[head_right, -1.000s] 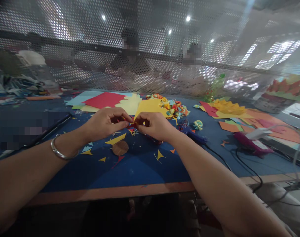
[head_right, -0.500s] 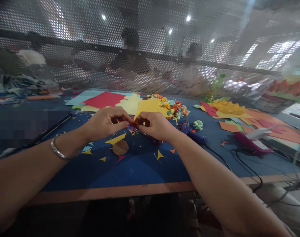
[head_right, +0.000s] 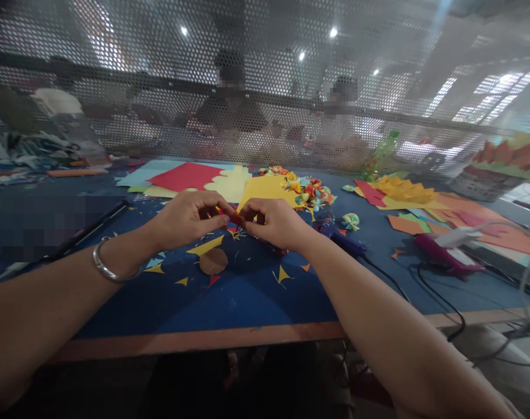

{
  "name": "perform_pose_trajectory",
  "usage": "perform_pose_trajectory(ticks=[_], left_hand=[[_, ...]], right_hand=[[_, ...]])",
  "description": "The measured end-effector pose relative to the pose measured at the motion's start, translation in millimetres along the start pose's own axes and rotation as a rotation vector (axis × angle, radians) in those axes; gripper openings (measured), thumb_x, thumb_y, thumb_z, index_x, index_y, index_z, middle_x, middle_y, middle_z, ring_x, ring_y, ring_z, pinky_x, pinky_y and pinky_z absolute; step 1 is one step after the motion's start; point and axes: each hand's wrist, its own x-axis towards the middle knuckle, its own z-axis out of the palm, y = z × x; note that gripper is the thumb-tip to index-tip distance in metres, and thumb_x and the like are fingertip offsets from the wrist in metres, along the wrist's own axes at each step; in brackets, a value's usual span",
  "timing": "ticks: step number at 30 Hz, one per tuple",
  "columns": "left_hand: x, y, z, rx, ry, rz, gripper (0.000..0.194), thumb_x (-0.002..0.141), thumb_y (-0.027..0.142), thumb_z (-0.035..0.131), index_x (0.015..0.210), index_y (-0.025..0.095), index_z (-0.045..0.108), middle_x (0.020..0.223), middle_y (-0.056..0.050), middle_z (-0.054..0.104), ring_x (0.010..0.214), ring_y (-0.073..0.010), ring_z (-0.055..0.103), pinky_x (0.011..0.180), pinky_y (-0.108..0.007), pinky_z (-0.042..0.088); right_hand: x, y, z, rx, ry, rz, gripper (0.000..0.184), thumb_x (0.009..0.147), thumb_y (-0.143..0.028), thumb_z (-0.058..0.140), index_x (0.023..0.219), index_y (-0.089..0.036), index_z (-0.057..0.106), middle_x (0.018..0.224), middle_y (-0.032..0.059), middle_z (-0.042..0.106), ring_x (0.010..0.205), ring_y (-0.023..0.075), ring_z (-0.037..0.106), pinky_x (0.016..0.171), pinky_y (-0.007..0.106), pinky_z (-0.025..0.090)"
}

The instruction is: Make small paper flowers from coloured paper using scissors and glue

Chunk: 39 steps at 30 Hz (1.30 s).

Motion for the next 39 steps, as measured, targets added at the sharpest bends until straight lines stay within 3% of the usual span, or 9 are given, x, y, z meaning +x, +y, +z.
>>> perform_pose_trajectory(ticks=[16, 33, 39], left_hand=[[0, 0, 0.4, 0.014, 0.009, -0.007, 0.015, 0.078, 0.022, 0.059, 0.084, 0.016, 0.072, 0.081, -0.004, 0.072, 0.063, -0.011, 0.06, 0.058, -0.023, 0.045], [2, -4, 3.8, -0.059, -0.012, -0.057, 0.016, 0.075, 0.017, 0.057, 0.083, 0.017, 0.071, 0.066, -0.001, 0.07, 0.055, -0.0097, 0.058, 0.052, -0.021, 0.043], [1, -2, 7.1, -0.08, -0.048, -0.098, 0.015, 0.075, 0.027, 0.065, 0.085, 0.016, 0.069, 0.073, -0.003, 0.072, 0.059, -0.0112, 0.062, 0.054, -0.022, 0.045]], right_hand=[[-1, 3, 0, 0.006, 0.001, -0.008, 0.013, 0.078, -0.022, 0.061, 0.089, -0.017, 0.064, 0.068, -0.002, 0.059, 0.056, 0.0083, 0.047, 0.057, 0.024, 0.038], [1, -1, 0, 0.002, -0.004, -0.029, 0.013, 0.08, -0.026, 0.06, 0.088, -0.017, 0.063, 0.069, -0.001, 0.059, 0.059, 0.0091, 0.048, 0.058, 0.024, 0.038], [0, 2, -1, -0.003, -0.005, -0.025, 0.014, 0.08, -0.026, 0.06, 0.089, -0.016, 0.064, 0.069, -0.0008, 0.06, 0.059, 0.009, 0.048, 0.058, 0.024, 0.037]])
